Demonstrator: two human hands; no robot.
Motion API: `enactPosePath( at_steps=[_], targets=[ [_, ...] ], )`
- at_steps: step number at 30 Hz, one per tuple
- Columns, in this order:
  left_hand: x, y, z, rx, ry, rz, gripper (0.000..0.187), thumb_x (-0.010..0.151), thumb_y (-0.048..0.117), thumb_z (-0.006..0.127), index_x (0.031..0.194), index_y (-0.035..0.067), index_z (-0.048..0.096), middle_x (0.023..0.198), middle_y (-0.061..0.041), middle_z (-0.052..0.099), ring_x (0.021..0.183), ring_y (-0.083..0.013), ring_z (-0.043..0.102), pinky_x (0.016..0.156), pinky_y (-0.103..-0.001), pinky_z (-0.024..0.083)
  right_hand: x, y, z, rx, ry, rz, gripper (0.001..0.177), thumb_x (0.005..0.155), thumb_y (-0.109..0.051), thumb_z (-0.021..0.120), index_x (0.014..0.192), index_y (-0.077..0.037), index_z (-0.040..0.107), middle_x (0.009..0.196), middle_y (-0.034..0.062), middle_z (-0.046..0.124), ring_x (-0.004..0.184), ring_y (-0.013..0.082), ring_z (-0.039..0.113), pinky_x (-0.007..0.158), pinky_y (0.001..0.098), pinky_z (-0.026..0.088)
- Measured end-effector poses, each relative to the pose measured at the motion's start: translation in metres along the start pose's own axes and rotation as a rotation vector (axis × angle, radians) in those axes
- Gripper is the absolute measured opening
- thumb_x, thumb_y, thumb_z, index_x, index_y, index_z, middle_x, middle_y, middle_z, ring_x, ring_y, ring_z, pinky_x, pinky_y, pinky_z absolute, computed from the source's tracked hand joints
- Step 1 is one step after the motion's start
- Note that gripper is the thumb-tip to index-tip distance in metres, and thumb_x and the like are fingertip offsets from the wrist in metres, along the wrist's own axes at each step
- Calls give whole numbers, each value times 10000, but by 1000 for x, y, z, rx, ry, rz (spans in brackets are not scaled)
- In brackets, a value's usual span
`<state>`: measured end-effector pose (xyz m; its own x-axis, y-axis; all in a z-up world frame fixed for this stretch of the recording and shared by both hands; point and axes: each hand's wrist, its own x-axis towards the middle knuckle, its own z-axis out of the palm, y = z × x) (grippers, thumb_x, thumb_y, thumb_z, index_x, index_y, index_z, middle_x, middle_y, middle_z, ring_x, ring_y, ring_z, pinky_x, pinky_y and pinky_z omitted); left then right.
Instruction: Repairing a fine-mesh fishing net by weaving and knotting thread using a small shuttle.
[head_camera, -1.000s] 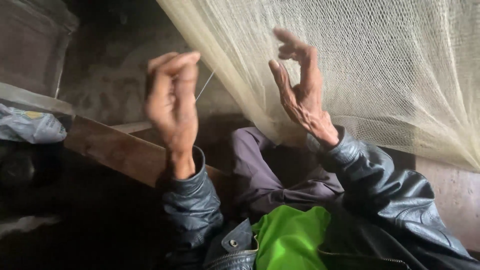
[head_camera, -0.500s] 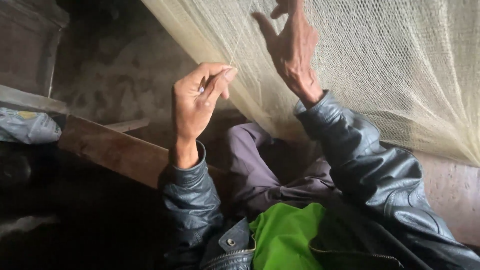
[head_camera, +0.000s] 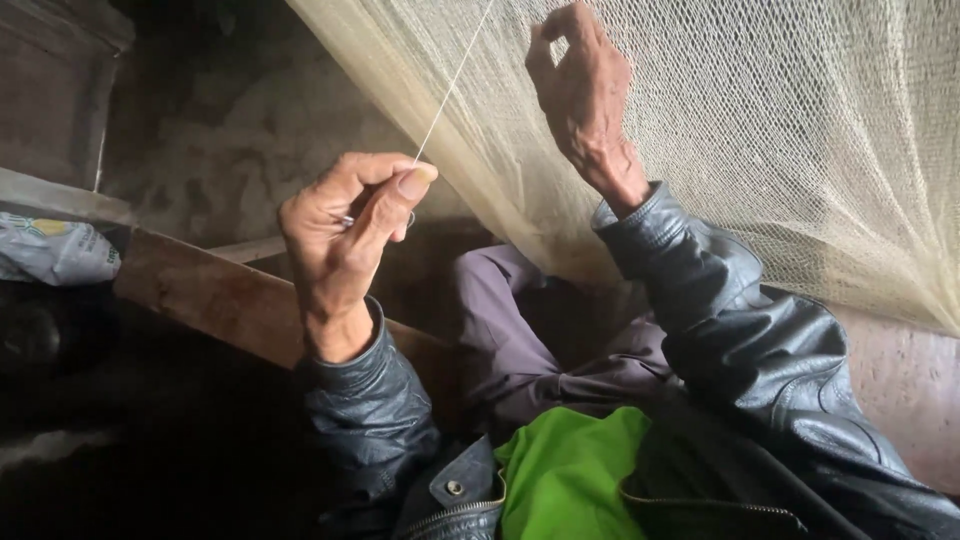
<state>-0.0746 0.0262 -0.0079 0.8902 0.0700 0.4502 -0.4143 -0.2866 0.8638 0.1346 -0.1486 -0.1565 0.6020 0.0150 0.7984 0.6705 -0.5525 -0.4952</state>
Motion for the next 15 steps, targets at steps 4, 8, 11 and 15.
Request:
enactPosePath(
  at_steps=[4,8,11,15],
  targets=[
    [-12,17,-4,99,31,24,67,974,32,743,1008,-2,697,692,-76,617,572,-113,528,579,-221,468,5,-14,-11,96,17,-58,113,986,3,620,986,-90,555,812,-20,661,457,38,418,412,212,348],
    [-32,22,-9,67,86,-47,105,974,135,704,1036,52,718,866,-97,755,621,-108,661,529,-174,517,18,-40,-31,282,70,-108,332,1058,-161,806,1126,-78,491,868,28,659,413,53,429,312,210,338],
    [-47,27,-10,28,31,-32,90,948,100,706,1021,48,721,922,-112,770,735,-139,741,649,-181,593,16,-51,-40,344,92,-124,541,1057,-129,885,1277,-113,390,925,53,667,430,76,472,333,222,405],
    [-62,13,-16,-207,-150,133,144,953,-20,656,1077,-90,676,998,-191,759,805,-180,773,754,-142,636,23,-71,-49,360,112,-93,666,1048,-15,937,1375,-114,366,965,64,669,445,93,456,353,245,401]
  ],
)
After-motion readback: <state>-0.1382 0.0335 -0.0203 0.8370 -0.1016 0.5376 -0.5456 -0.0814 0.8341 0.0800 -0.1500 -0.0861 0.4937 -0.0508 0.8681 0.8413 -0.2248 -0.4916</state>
